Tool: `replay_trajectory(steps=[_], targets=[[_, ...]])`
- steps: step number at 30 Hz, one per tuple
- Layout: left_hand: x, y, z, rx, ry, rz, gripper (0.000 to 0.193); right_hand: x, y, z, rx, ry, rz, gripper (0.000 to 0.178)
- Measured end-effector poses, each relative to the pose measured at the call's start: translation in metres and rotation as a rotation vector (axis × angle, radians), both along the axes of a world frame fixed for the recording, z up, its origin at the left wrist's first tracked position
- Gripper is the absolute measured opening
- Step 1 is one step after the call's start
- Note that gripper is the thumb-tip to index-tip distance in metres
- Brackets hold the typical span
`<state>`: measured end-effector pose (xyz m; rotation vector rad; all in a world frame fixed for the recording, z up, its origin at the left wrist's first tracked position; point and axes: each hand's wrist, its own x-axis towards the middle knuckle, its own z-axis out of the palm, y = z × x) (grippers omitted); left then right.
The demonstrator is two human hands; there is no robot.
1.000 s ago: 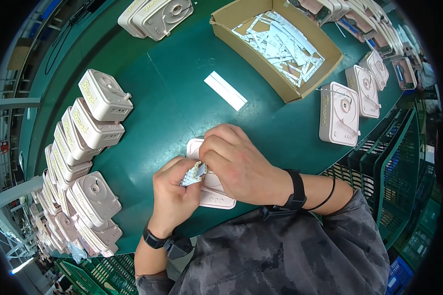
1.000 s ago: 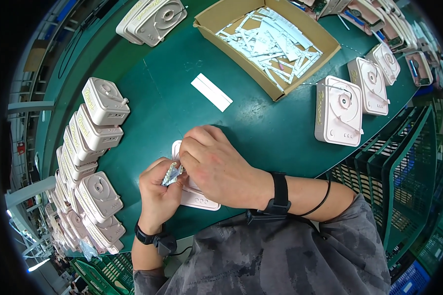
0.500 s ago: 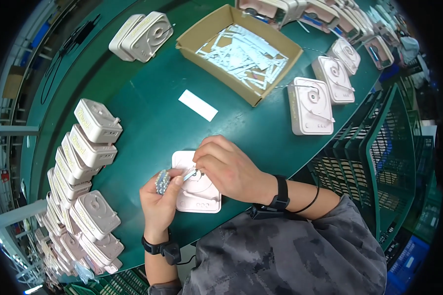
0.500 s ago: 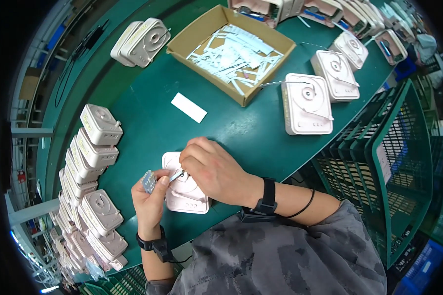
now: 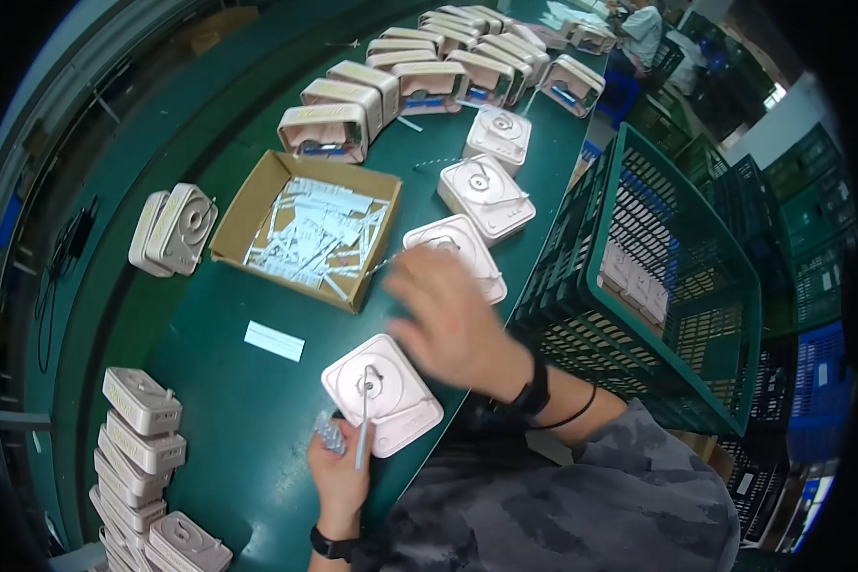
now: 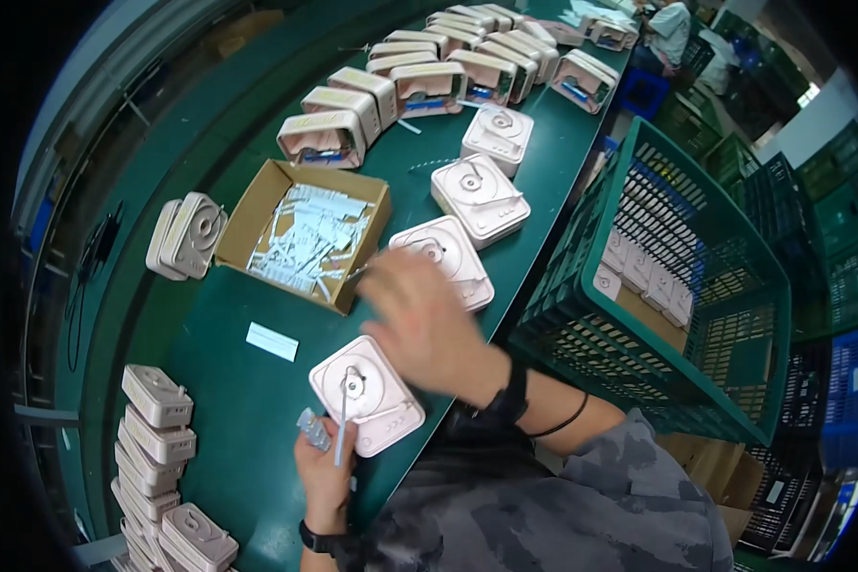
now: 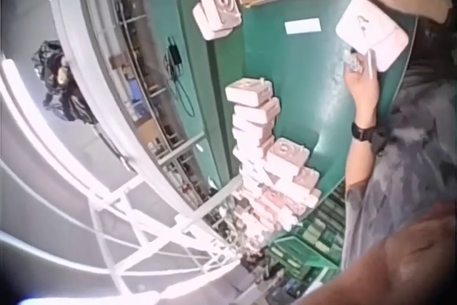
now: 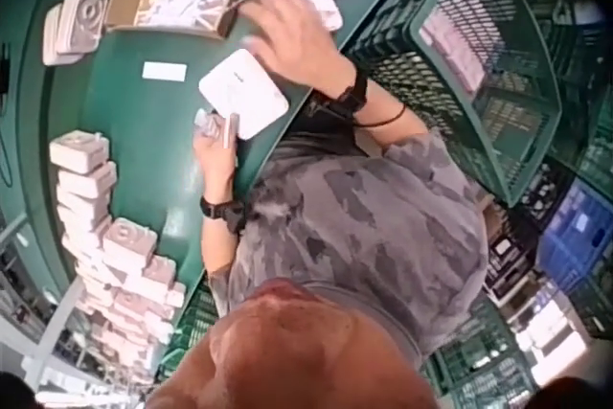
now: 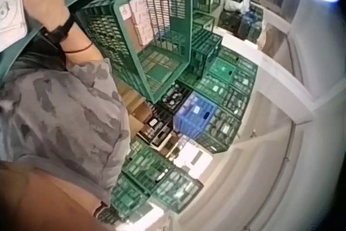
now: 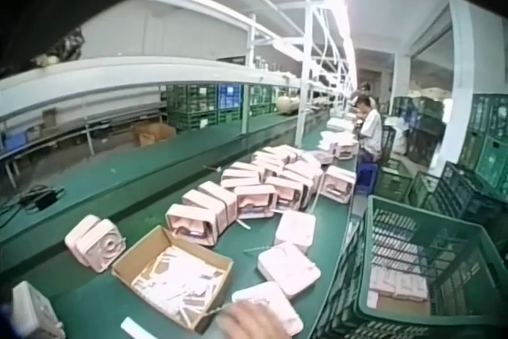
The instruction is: Assembling small electronic components and organizing them in stacks on a production floor.
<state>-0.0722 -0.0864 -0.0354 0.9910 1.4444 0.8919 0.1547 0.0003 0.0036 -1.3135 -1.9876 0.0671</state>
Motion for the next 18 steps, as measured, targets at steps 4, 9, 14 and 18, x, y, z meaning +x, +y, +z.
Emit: replay_trajectory(steps=[4,9,14,18], targets=[[0.044,0.015,-0.012,-0.035,-0.087,0.061,0.019,0.071,0.03,-0.014,0.018,-0.194,-0.411,0.059],[0.086,0.042,-0.014,-0.033,-0.201,0.007,0.02,0.117,0.057,-0.02,-0.226,-0.194,-0.2,0.062],[0.145,0.061,-0.034,-0.031,-0.3,-0.033,0.028,0.164,0.085,-0.014,-0.356,0.011,-0.119,0.057],[0.181,0.082,-0.043,0.216,-0.326,0.056,0.019,0.164,0.1,-0.019,-0.314,-0.081,-0.329,0.052]])
